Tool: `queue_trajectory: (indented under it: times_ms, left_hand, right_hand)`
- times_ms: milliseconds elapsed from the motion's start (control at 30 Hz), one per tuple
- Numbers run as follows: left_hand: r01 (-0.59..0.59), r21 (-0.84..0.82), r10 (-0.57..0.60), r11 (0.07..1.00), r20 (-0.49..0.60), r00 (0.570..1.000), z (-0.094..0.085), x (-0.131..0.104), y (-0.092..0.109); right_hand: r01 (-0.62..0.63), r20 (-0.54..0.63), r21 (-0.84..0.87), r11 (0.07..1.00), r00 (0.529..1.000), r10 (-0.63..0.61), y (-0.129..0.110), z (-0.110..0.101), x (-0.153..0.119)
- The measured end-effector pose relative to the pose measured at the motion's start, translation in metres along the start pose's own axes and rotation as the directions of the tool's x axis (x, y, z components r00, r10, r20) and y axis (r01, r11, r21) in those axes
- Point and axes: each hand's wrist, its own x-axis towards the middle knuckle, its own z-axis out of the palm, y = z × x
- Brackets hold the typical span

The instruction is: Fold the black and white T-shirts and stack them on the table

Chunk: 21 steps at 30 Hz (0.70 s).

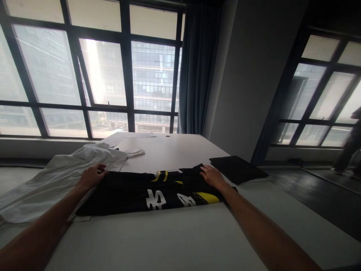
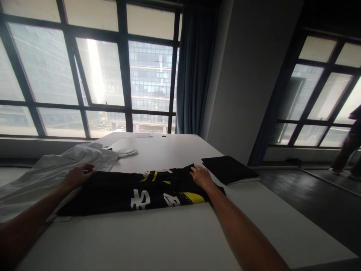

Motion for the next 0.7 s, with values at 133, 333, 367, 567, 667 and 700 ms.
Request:
queue_trajectory:
  times_ms: [133,333,367,567,667,700]
  left_hand:
    - [-0.127,0.068,0.119,0.990,0.115,0.986,-0.004,-0.013,0.004]
    - [-0.188,0.142,0.101,0.972,0.470,0.877,0.015,-0.035,0.012]
    - [-0.189,0.169,0.089,0.967,0.472,0.877,0.019,-0.035,0.014]
    - [-0.200,0.188,0.118,0.962,0.376,0.919,0.030,-0.031,0.021]
    - [-0.172,0.197,0.108,0.965,0.302,0.947,0.022,-0.030,0.011]
    - [-0.153,0.191,0.092,0.970,0.293,0.952,0.017,-0.029,0.004]
  right_hand:
    - [0.055,0.063,0.137,0.989,0.996,-0.065,-0.004,-0.015,-0.019]
    - [0.037,0.365,0.219,0.975,0.924,-0.118,-0.007,-0.010,-0.031]
    - [0.035,0.358,0.208,0.977,0.927,-0.109,-0.008,-0.007,-0.028]
    - [-0.023,0.246,0.166,0.986,0.969,-0.019,-0.017,0.004,-0.018]
    - [-0.002,0.192,0.190,0.982,0.981,-0.035,-0.008,-0.002,-0.022]
    - [0.006,0.179,0.199,0.980,0.983,-0.042,-0.002,-0.006,-0.025]
